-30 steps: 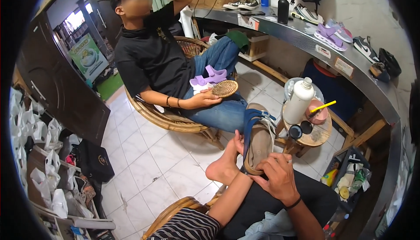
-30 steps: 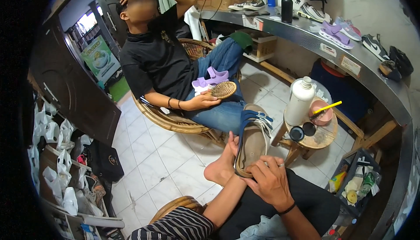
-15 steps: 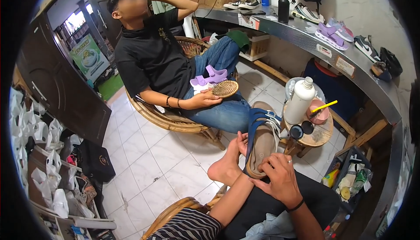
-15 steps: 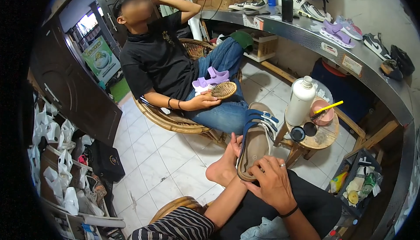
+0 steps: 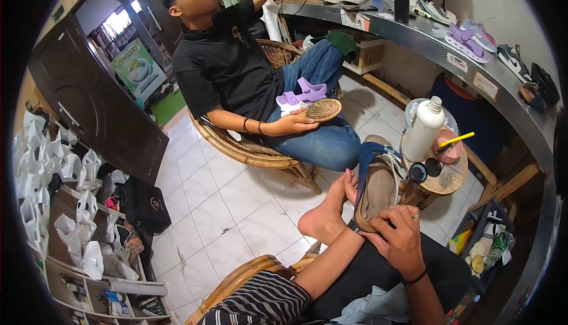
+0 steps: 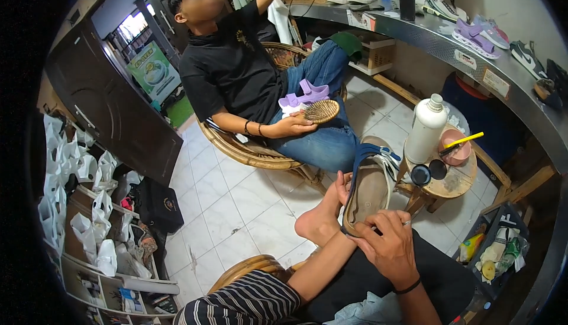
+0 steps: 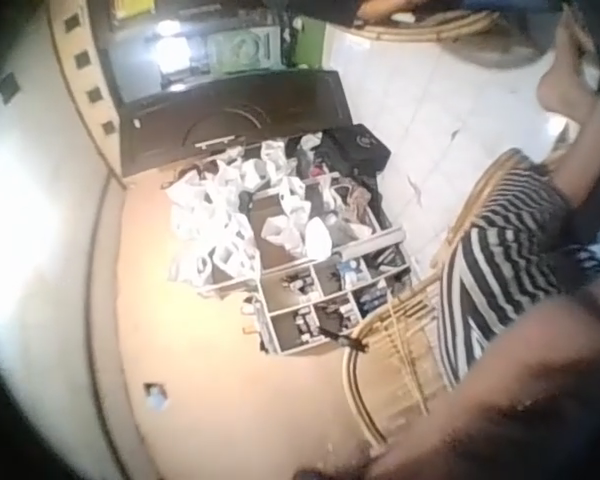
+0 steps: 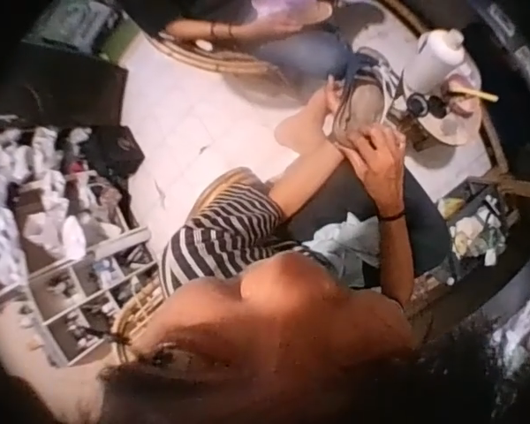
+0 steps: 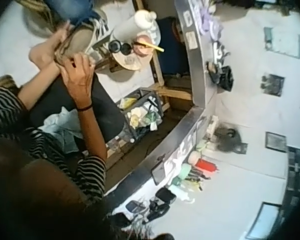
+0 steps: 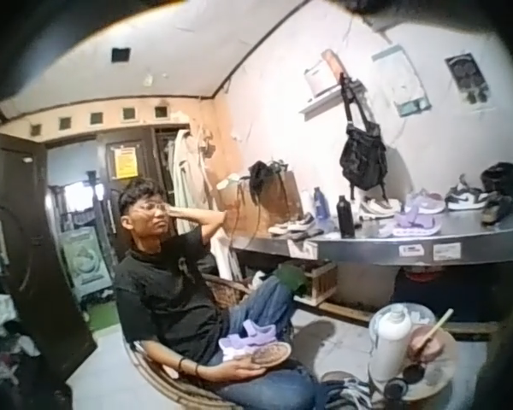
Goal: Replacing or repairing a buckle on a sandal.
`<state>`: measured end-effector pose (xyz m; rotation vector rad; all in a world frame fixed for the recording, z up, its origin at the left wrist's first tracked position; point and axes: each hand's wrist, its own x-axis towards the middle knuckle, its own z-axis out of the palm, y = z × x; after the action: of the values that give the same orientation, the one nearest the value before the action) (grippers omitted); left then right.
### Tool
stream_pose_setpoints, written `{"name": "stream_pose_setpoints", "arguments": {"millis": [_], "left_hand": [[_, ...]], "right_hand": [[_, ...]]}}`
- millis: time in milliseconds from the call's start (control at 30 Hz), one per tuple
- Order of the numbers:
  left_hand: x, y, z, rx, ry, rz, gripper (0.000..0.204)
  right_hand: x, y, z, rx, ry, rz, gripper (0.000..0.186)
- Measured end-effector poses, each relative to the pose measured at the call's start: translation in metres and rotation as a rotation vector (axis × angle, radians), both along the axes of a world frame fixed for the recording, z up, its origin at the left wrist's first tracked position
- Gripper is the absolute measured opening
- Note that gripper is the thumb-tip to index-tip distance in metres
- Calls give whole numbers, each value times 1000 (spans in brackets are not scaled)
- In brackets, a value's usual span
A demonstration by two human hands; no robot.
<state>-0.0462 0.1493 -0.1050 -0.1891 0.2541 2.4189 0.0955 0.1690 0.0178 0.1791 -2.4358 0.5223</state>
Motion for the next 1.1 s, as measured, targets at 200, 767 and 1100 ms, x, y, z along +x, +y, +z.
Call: {"name": "stream_pose_setpoints", "arguments": {"millis": [200, 767, 1100], "left_hand": [[4, -5, -2, 19, 5, -47, 81], [-8, -13, 11, 66, -18, -28, 81], [-29, -4, -23, 299, 6, -89, 77]], "right_hand": [[3, 0, -2, -28, -12, 10, 34], [-8, -13, -8, 3, -88, -22, 43], [-16, -7, -3, -107, 18, 65, 29]]}}
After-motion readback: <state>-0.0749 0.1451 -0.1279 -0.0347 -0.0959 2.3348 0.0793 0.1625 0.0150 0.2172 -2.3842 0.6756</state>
